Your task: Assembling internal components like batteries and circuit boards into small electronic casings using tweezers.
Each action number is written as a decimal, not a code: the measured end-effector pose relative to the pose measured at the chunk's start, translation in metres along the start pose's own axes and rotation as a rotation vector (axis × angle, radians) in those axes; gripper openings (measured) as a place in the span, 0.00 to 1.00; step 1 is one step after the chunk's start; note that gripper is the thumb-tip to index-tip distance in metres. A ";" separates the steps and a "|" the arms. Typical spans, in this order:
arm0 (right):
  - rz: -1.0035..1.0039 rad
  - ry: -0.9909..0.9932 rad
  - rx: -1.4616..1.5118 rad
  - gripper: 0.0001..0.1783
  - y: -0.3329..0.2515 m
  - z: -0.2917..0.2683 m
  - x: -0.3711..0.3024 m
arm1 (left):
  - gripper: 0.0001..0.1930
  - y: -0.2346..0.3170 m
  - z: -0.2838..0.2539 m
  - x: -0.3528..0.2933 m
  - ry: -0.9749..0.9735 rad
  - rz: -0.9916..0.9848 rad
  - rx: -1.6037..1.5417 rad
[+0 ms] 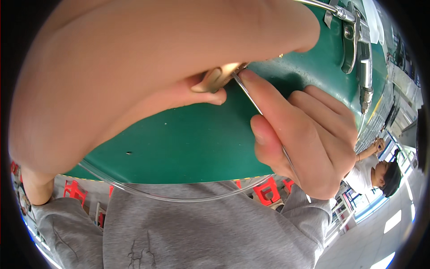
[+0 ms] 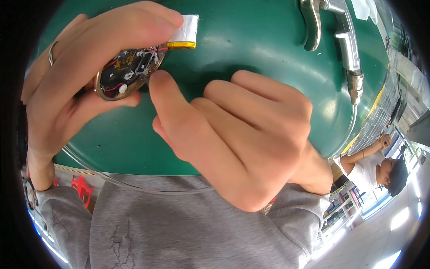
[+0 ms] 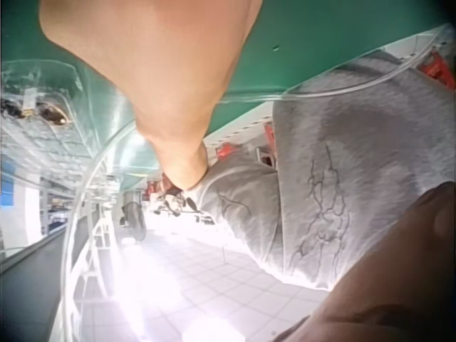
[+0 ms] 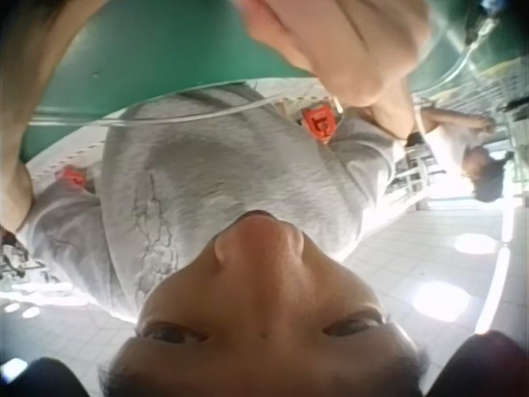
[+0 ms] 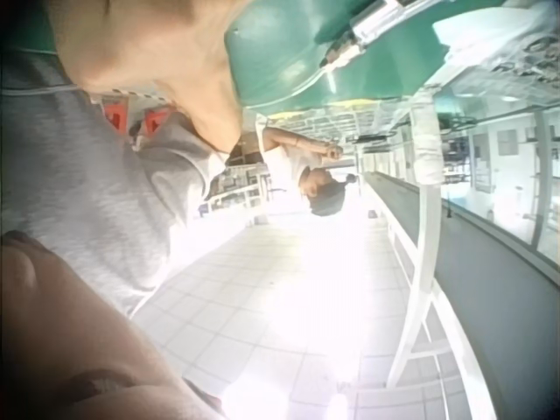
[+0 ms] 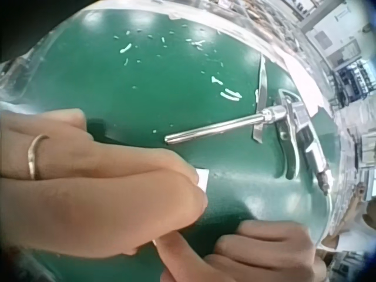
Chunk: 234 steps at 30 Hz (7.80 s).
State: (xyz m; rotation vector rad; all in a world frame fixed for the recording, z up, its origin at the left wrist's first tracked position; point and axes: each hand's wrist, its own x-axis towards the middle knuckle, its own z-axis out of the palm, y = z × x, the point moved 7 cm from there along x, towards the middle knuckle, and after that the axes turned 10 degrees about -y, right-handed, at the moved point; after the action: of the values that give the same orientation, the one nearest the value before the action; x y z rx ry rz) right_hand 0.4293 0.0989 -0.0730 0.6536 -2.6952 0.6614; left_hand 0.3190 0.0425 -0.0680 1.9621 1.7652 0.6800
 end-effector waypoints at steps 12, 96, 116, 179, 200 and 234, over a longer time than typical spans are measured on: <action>-0.001 0.018 -0.015 0.16 0.001 -0.002 -0.002 | 0.26 -0.005 -0.001 -0.017 -0.017 0.017 -0.004; 0.118 -0.064 0.054 0.17 0.003 -0.007 0.008 | 0.26 -0.011 -0.008 -0.025 0.076 -0.049 -0.044; 0.175 -0.145 0.075 0.16 0.001 -0.005 0.008 | 0.26 -0.013 -0.009 -0.028 0.103 -0.056 -0.039; 0.103 -0.148 0.047 0.12 0.002 -0.001 0.004 | 0.26 -0.010 -0.005 -0.001 0.098 -0.067 -0.104; 0.045 -0.098 0.040 0.13 -0.002 -0.003 0.003 | 0.26 -0.016 -0.009 -0.029 0.142 -0.091 -0.128; 0.055 -0.159 -0.052 0.12 -0.010 -0.008 0.017 | 0.26 -0.027 -0.013 -0.057 0.199 -0.130 -0.142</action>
State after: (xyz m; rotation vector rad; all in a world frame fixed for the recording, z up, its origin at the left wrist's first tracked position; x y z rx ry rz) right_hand 0.4211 0.0887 -0.0565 0.6468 -2.8753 0.5729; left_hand 0.2847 -0.0114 -0.0785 1.7199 1.8836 0.9546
